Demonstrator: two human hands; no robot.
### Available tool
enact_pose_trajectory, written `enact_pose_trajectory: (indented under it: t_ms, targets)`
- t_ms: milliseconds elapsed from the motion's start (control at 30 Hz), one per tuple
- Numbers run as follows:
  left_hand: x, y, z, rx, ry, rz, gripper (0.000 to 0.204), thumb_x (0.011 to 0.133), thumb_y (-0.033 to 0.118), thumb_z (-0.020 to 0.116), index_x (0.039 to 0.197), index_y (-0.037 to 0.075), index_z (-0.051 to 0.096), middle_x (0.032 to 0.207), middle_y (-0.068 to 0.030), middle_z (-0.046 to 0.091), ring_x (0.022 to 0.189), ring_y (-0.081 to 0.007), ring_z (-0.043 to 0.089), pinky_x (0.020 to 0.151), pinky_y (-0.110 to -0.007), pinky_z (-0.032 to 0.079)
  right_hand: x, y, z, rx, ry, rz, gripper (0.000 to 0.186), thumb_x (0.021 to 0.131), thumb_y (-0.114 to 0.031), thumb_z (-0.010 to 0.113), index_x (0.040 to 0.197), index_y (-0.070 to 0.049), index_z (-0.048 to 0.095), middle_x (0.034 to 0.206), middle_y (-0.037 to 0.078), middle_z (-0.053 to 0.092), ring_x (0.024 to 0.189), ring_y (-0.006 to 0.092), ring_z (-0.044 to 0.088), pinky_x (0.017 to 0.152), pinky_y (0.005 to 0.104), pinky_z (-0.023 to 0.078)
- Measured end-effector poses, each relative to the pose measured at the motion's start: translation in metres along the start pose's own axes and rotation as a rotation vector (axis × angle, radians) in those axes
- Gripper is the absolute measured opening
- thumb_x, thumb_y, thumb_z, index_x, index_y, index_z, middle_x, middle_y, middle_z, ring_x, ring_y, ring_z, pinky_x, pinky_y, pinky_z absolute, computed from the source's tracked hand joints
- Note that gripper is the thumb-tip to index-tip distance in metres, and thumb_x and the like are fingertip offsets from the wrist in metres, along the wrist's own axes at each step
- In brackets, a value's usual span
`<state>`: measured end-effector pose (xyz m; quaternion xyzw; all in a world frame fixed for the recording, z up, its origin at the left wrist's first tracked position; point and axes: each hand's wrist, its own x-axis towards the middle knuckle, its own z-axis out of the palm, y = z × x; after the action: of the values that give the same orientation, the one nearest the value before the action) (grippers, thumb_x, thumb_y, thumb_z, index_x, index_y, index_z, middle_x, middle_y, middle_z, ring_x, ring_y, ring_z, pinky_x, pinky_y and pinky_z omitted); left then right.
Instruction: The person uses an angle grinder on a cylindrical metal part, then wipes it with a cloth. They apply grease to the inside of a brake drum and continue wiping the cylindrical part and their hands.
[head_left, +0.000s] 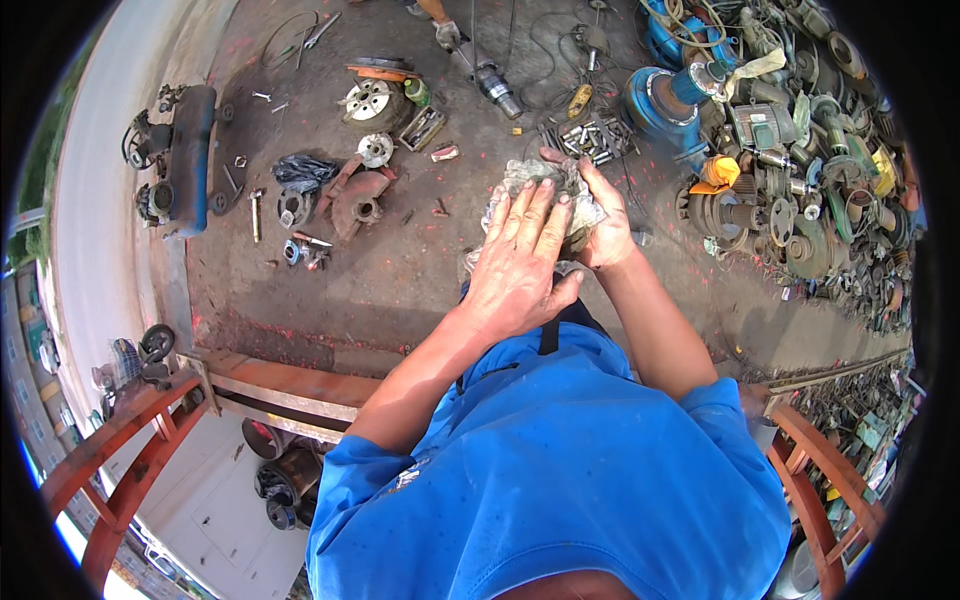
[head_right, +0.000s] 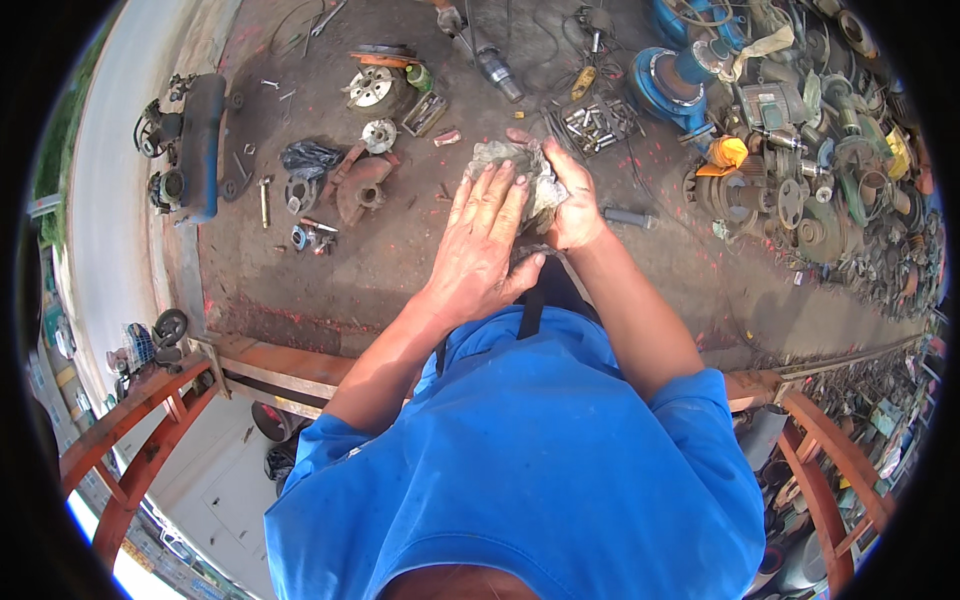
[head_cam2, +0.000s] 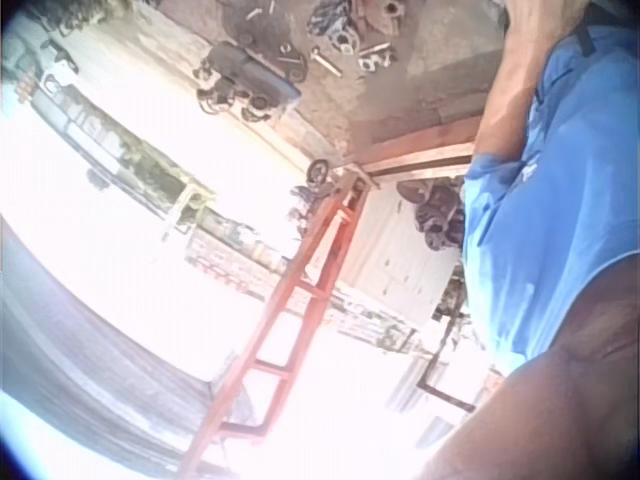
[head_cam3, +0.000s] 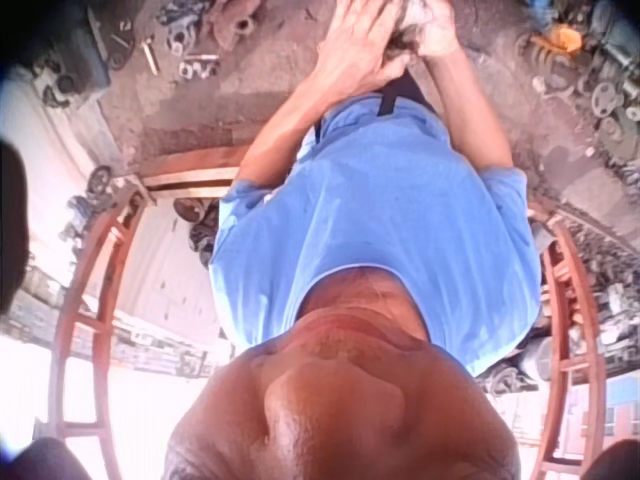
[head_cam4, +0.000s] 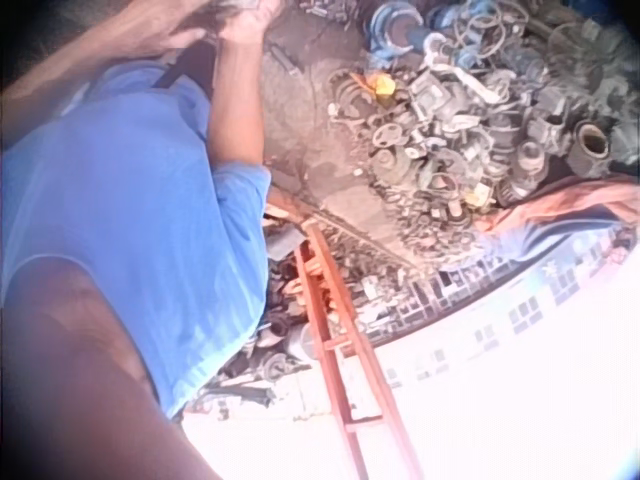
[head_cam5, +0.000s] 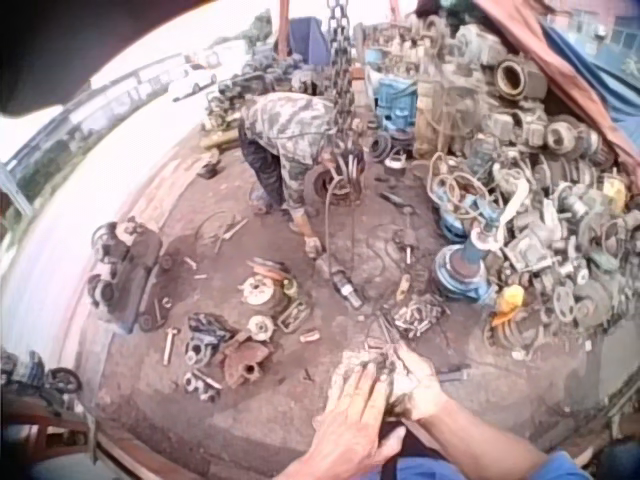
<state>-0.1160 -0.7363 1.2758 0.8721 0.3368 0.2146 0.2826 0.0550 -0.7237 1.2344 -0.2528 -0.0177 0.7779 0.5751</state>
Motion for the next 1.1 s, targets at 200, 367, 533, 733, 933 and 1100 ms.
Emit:
enact_pose_trajectory:
  t_ms: [200,367,533,733,933,1100]
  targets:
    - [-0.015,0.001,0.023,-0.861,0.074,-0.148,0.105,0.094,0.042,0.056,0.154,-0.014,-0.009,0.164,-0.0323,-0.002,0.155,-0.0384,0.002,0.125,-0.044,0.007,0.01,0.039,0.039,-0.602,0.313,-0.345,0.03,0.104,-0.032,0.056,0.094,-0.005,0.064,0.08,-0.001,0.055,0.073,0.0088,0.049,0.068,0.0256,0.043]
    - [-0.019,-0.007,-0.001,-1.589,0.183,-0.205,0.092,0.098,0.052,0.047,0.158,-0.007,0.011,0.166,-0.026,0.007,0.155,-0.0352,0.008,0.125,-0.045,0.01,0.024,0.042,0.038,-0.631,0.215,-0.437,0.034,0.104,-0.037,0.056,0.093,-0.005,0.061,0.083,0.002,0.061,0.078,0.0096,0.056,0.07,0.0262,0.047]
    - [-0.03,-0.017,-0.022,-2.365,0.227,-0.281,0.089,0.095,0.06,0.051,0.152,-0.006,0.032,0.155,-0.0222,0.038,0.144,-0.0316,0.038,0.12,-0.042,0.028,-0.001,0.026,0.068,-0.187,-0.09,-0.015,0.043,0.103,-0.042,0.056,0.113,-0.001,0.06,0.105,0.016,0.069,0.091,0.022,0.07,0.075,0.0326,0.06]
    - [-0.029,-0.012,0.002,-2.068,0.289,-0.446,0.088,0.088,0.053,0.059,0.148,-0.008,0.038,0.146,-0.0151,0.047,0.136,-0.0258,0.044,0.113,-0.037,0.035,0.003,0.053,0.073,-0.399,0.226,-0.25,0.028,0.102,-0.033,0.063,0.095,-0.006,0.061,0.078,0.003,0.062,0.064,0.0109,0.059,0.058,0.0269,0.05]
    - [-0.036,-0.007,0.005,-1.53,0.162,-0.266,0.091,0.091,0.04,0.06,0.156,-0.009,0.02,0.16,-0.0212,0.029,0.149,-0.0282,0.028,0.122,-0.039,0.02,0.011,0.058,0.06,-0.55,0.321,-0.435,0.032,0.101,-0.034,0.065,0.084,-0.008,0.061,0.074,-0.002,0.056,0.06,0.0081,0.049,0.055,0.0252,0.04]
    - [-0.047,-0.01,-0.02,-0.545,0.12,-0.101,0.061,0.087,0.009,0.059,0.145,0.0,0.046,0.155,-0.0235,0.035,0.142,-0.0368,0.037,0.118,-0.046,0.028,0.0,0.042,0.047,-0.372,0.301,-0.382,0.04,0.103,-0.041,0.058,0.099,-0.002,0.062,0.082,0.007,0.064,0.069,0.0153,0.061,0.063,0.0316,0.052]
